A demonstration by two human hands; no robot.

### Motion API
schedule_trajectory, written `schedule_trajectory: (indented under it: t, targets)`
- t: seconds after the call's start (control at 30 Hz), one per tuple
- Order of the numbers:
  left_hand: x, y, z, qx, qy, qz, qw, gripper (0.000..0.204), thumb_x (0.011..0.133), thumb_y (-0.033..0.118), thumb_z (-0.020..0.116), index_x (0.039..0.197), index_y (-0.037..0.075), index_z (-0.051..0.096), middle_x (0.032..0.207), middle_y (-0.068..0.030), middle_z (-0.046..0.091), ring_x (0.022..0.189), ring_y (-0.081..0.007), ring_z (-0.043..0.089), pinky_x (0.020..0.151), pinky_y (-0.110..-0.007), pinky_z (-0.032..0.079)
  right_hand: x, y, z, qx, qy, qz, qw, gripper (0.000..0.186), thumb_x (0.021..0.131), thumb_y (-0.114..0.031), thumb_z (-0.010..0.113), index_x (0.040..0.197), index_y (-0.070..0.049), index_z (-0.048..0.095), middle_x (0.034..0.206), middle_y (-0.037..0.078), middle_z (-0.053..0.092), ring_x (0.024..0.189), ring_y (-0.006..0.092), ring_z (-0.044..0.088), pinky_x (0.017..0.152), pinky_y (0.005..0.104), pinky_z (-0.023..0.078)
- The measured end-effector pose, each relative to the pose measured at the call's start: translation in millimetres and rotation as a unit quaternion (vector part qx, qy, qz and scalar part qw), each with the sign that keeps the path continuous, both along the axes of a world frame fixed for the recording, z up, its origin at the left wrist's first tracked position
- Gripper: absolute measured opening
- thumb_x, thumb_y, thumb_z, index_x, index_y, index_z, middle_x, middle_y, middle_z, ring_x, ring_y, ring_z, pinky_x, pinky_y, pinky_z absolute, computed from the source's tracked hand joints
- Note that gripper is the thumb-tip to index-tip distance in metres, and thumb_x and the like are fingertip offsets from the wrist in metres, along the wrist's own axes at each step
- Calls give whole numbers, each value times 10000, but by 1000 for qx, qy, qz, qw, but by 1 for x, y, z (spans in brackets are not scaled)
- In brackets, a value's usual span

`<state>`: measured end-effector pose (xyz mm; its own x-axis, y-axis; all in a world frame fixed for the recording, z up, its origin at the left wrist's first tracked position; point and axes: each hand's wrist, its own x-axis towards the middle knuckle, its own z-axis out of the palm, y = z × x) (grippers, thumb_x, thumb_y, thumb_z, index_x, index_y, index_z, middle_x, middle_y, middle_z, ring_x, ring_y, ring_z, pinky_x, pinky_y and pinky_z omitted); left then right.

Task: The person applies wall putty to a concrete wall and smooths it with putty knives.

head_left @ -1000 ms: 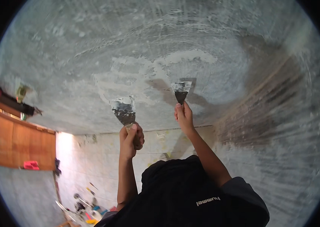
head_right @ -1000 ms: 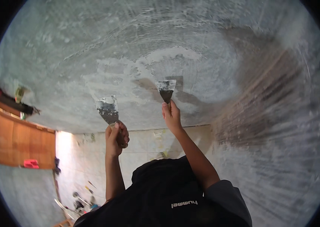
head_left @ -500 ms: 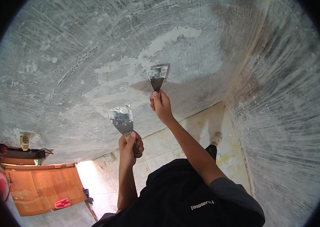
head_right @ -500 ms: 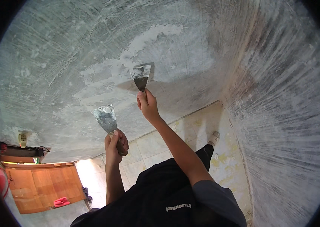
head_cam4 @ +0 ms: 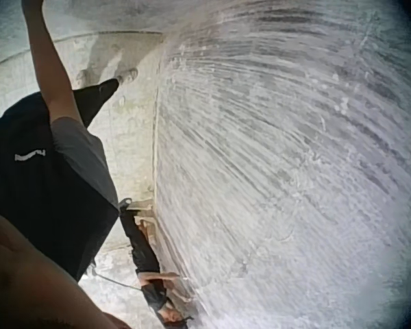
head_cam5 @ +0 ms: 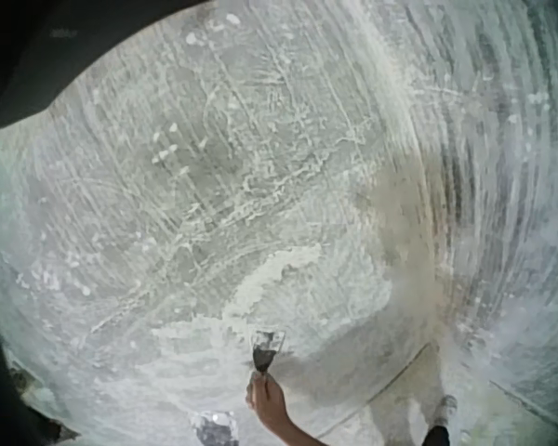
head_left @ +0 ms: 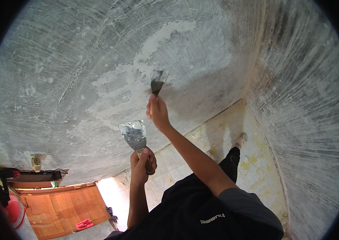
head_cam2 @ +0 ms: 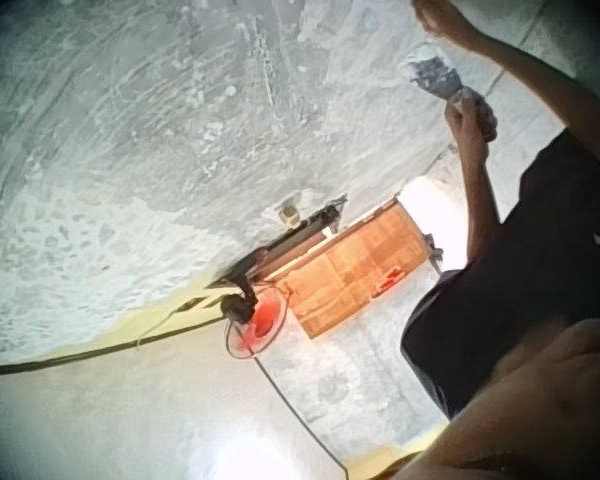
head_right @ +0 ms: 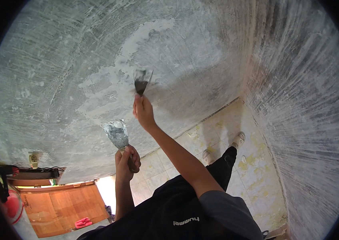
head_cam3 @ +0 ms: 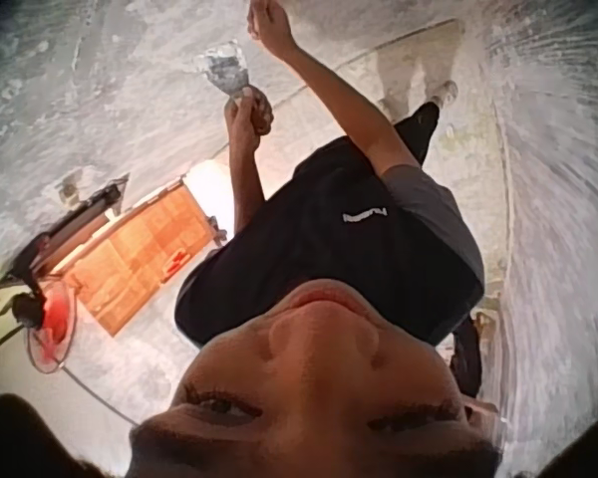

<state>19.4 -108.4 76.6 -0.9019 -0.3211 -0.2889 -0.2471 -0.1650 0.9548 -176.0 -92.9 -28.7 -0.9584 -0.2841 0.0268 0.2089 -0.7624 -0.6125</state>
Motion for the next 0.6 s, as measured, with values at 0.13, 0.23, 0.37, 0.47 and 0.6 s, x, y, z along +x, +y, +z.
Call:
schedule_trajectory:
  t: [0.13,0.23,0.37,0.47,0.6]
  targets:
    - [3,4,2,-14,-3,-15,1000,335,1063,312,583,850,60,524,710,-28,511,547,-132,518,463,-267,414,34,-11,-24,-11,-23,49,998,390,1115,-372,498,832,-106,468,630,-26,455,489,62,430,452,251,353]
    - [6,2,5,-11,6,-11,1000,330,1061,302,586,846,60,521,708,-29,509,547,-132,518,464,-268,414,24,3,5,-24,-8,-15,1000,383,1116,-376,494,844,-109,465,632,-26,455,496,61,434,454,247,354]
    - [8,8,10,6,18,0,1000,327,1060,290,584,839,59,516,712,-28,503,552,-131,520,463,-272,410,12,-3,17,-62,-44,30,997,390,1114,-410,489,864,-112,463,638,-24,459,497,66,434,441,245,355]
    - [3,13,12,2,23,-2,1000,321,1059,285,588,838,63,516,697,-26,517,541,-120,511,456,-262,393,58,-2,-39,-36,-20,102,994,382,1111,-436,486,879,-132,475,666,-40,460,502,54,420,432,235,346]
    - [-3,2,2,-20,-33,-19,999,331,1050,303,605,814,85,524,669,-28,538,528,-113,518,433,-255,376,102,56,-71,21,-121,121,985,335,1106,-428,497,933,-142,512,715,-44,461,545,48,429,463,219,339]
